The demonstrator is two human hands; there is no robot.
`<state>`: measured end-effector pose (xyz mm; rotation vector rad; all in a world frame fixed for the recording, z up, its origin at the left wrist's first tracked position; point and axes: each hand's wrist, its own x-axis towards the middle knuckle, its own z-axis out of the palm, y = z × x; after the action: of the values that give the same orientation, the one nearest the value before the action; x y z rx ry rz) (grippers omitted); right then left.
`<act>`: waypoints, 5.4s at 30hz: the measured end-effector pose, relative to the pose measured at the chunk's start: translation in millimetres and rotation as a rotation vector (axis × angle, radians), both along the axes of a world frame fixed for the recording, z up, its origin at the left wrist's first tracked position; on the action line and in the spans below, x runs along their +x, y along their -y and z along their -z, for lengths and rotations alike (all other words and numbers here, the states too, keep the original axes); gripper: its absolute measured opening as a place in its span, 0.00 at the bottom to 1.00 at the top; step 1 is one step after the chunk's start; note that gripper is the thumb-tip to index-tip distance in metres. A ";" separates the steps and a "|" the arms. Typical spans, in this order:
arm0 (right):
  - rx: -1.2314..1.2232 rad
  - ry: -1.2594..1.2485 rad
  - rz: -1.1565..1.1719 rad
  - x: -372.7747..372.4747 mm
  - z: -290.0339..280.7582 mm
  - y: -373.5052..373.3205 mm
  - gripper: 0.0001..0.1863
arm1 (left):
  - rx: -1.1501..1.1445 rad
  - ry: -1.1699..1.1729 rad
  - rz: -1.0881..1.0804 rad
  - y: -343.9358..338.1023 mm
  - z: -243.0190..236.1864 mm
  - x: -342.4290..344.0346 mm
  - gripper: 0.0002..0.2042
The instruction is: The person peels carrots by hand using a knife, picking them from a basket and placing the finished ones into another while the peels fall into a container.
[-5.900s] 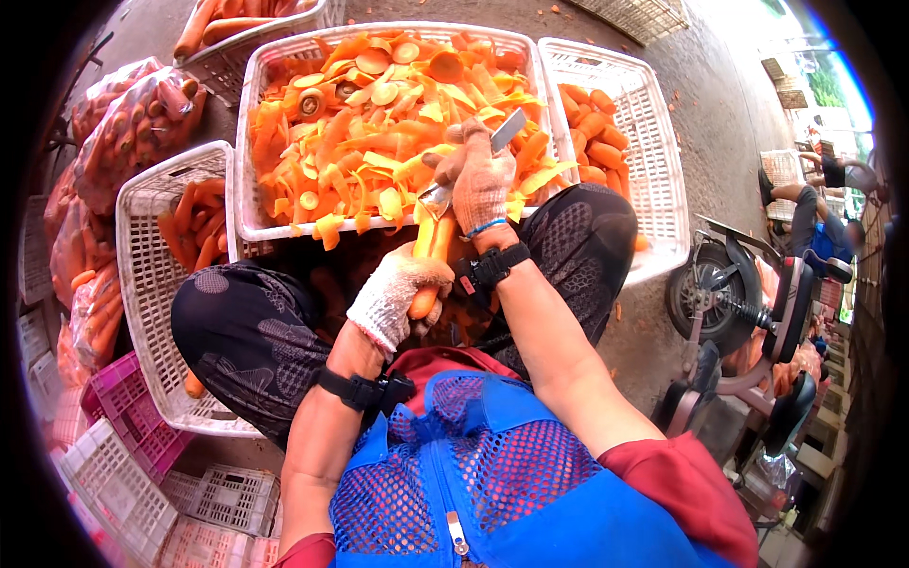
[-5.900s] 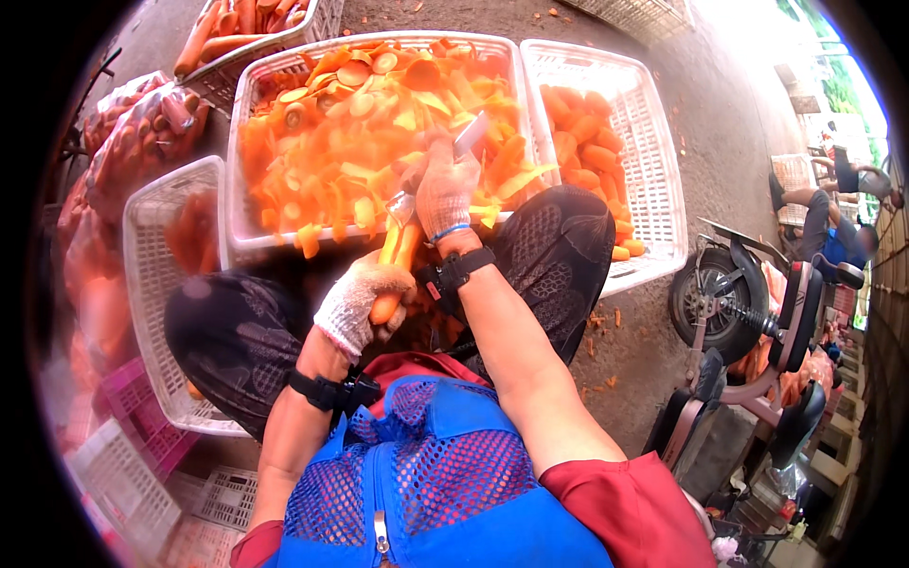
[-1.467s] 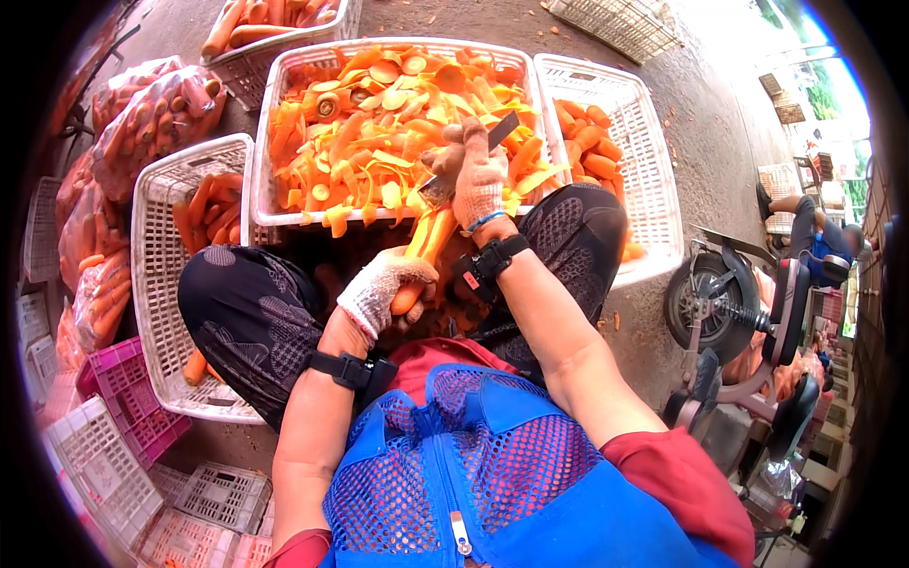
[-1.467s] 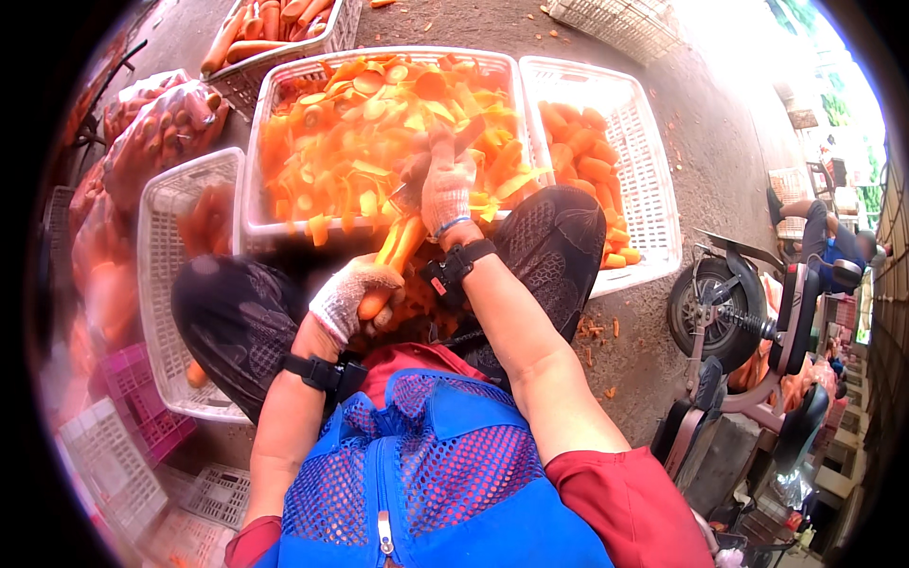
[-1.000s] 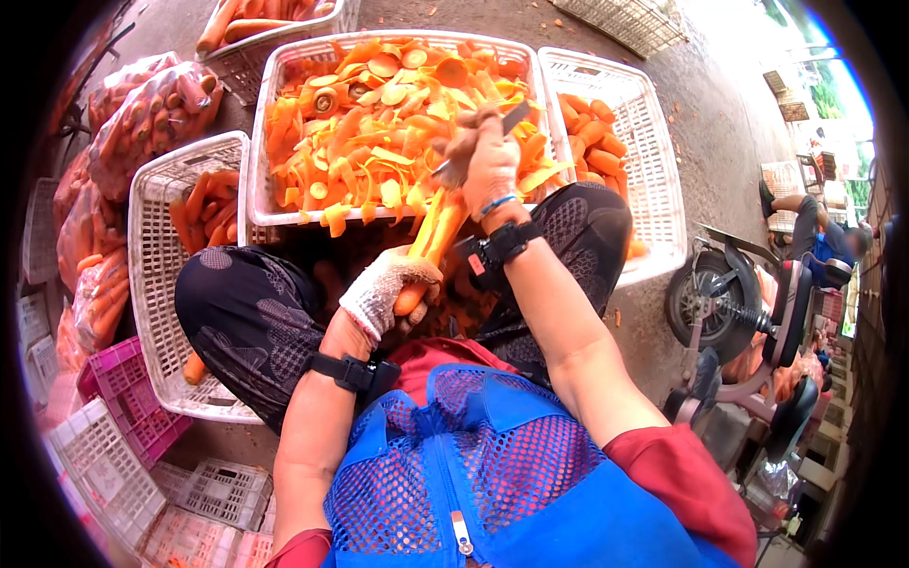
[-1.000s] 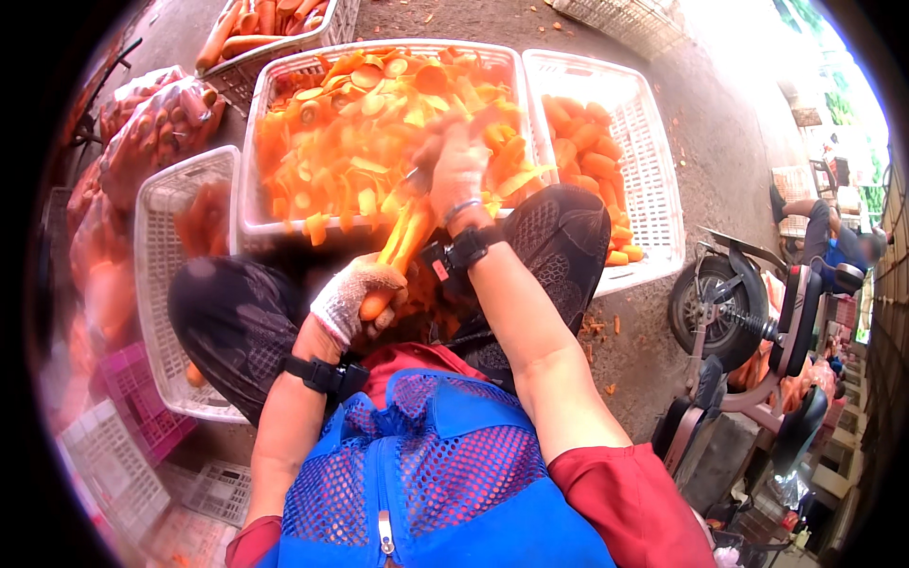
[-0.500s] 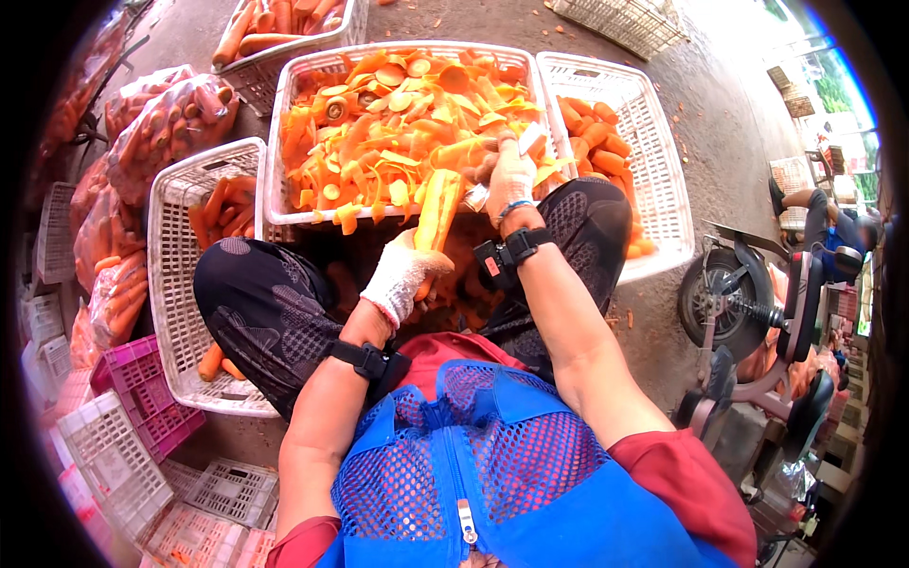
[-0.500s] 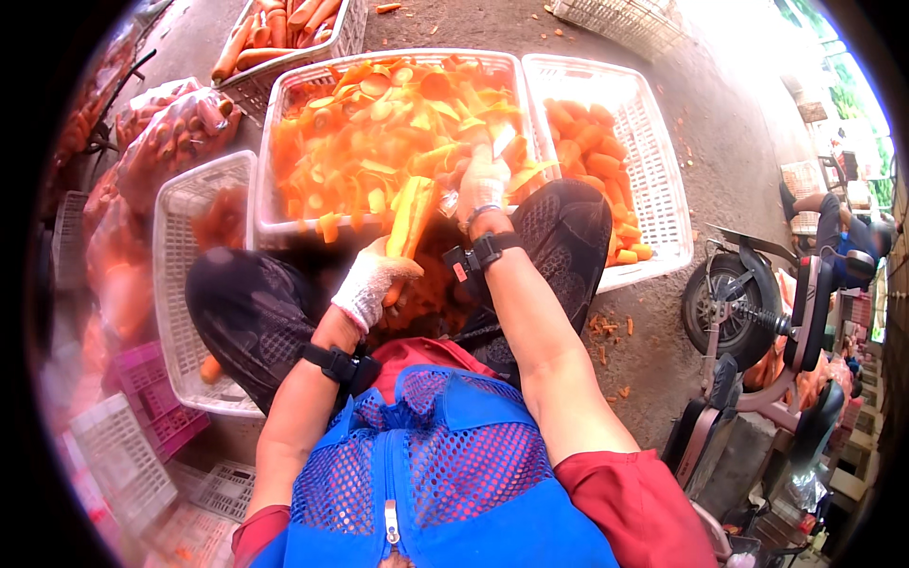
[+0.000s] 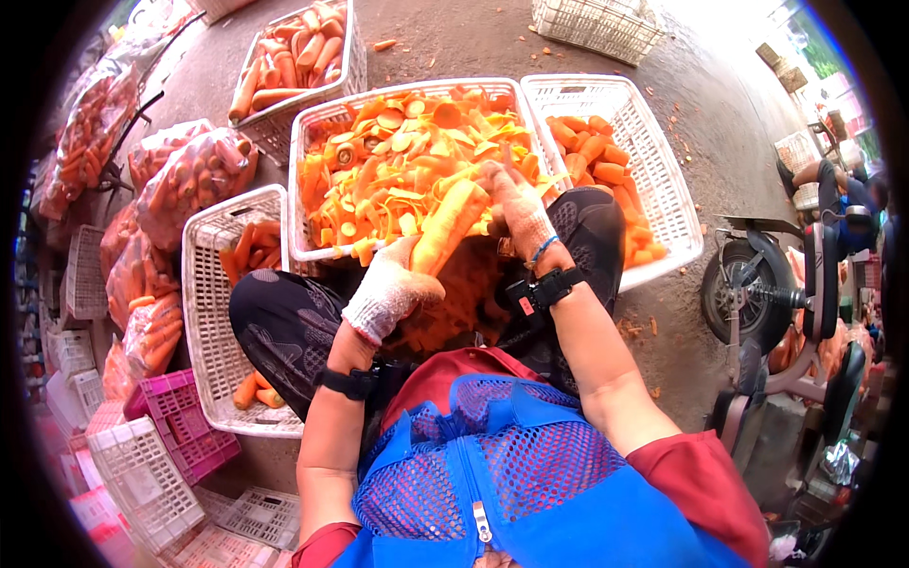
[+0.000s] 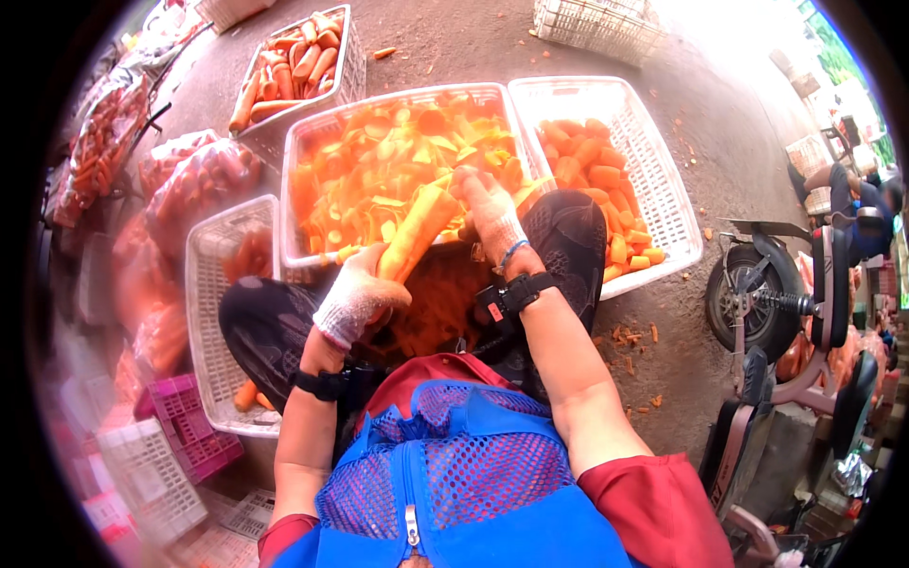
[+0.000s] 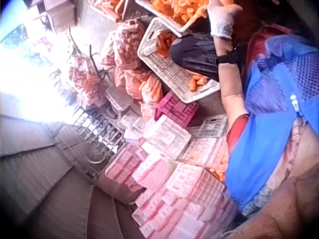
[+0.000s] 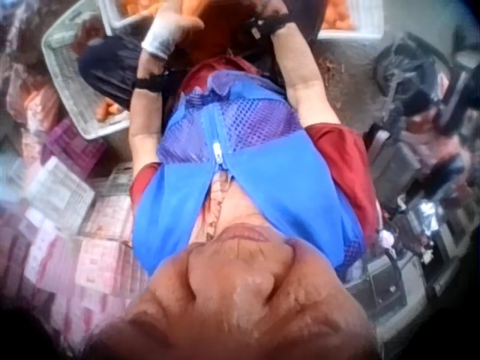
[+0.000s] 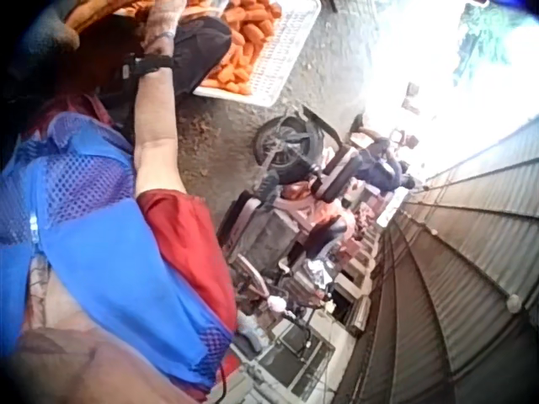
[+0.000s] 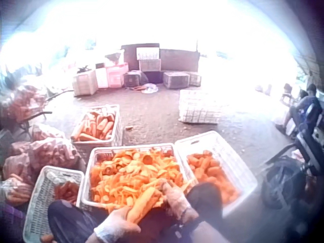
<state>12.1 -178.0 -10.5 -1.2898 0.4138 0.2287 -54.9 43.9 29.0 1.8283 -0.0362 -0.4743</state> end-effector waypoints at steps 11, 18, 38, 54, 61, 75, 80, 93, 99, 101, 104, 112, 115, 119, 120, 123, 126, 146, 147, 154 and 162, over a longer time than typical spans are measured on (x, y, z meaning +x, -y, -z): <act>0.486 -0.342 0.050 -24.0 8.2 -26.2 0.26 | -0.936 -0.164 -0.244 -27.4 -36.9 -0.6 0.29; 0.393 -0.180 -0.012 -70.9 -0.2 -40.8 0.22 | -1.143 -0.051 -0.558 13.4 3.9 9.3 0.20; -1.045 0.753 -0.589 -41.1 -62.0 -25.9 0.12 | -0.198 -0.049 -0.272 10.1 0.8 -4.0 0.12; -1.130 0.769 -0.770 -23.6 -60.0 -15.5 0.11 | -0.032 0.048 -0.174 8.9 -10.0 -0.3 0.14; -0.469 0.221 -0.280 24.1 -4.4 -12.3 0.15 | -0.286 -0.105 -0.257 21.6 8.7 2.9 0.10; -0.109 0.298 -0.067 36.0 -1.3 -21.9 0.15 | -0.951 -0.580 -0.110 28.2 -7.4 -13.0 0.28; 0.534 0.079 0.163 14.1 58.4 20.4 0.12 | -1.021 -0.584 -0.201 45.7 -12.7 -20.2 0.26; -0.861 0.787 -0.292 -40.5 -7.5 -7.1 0.12 | -0.899 -0.662 -0.299 18.0 -7.6 -20.6 0.21; -1.239 0.740 -0.697 -35.4 -28.1 -16.4 0.05 | -0.922 -0.704 -0.369 12.3 -5.3 -23.7 0.20; -1.246 0.743 -0.777 -32.9 -34.0 -16.6 0.05 | -0.913 -0.700 -0.373 8.4 -2.9 -23.8 0.21; -1.291 0.731 -0.814 -16.5 -23.5 -13.3 0.06 | -0.869 -0.609 -0.304 9.9 -12.2 -28.1 0.22; -1.318 0.815 -0.807 -1.8 -17.2 -23.5 0.05 | -0.838 -0.610 -0.309 1.6 -17.8 -32.4 0.23; -1.379 0.680 -0.773 25.9 -2.7 -20.1 0.06 | -0.803 -0.626 -0.299 6.5 -21.9 -35.7 0.24; -1.203 0.412 -0.541 65.4 26.5 2.1 0.15 | -0.890 -0.568 -0.200 17.1 -24.3 -33.1 0.25; -0.990 0.341 -0.450 67.2 25.6 5.7 0.14 | -0.880 -0.528 -0.221 17.7 -23.0 -29.5 0.25; -0.027 0.021 -0.015 73.0 24.2 9.8 0.16 | -0.839 -0.531 -0.229 15.6 -21.3 -19.8 0.25; 0.368 0.095 0.142 55.8 -4.4 -9.1 0.20 | -0.644 -0.461 -0.225 13.3 -9.4 -10.6 0.27; 0.442 0.066 0.221 139.1 26.6 -21.8 0.21 | -0.202 -0.329 -0.204 9.9 -6.4 20.0 0.32; 0.548 0.008 0.188 128.5 18.8 -33.6 0.22 | -0.150 -0.302 -0.188 8.9 -2.7 23.9 0.32; 0.635 0.113 0.303 91.0 14.5 -47.2 0.23 | -0.798 -0.587 -0.261 28.1 -20.2 29.2 0.33; 0.293 0.252 0.001 80.7 -28.8 -55.9 0.26 | -0.447 -0.478 -0.210 31.2 -17.1 49.9 0.23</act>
<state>92.8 -122.1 18.3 -1.0144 0.1587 0.1181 -5.0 12.7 46.1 1.2334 0.3476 -0.6806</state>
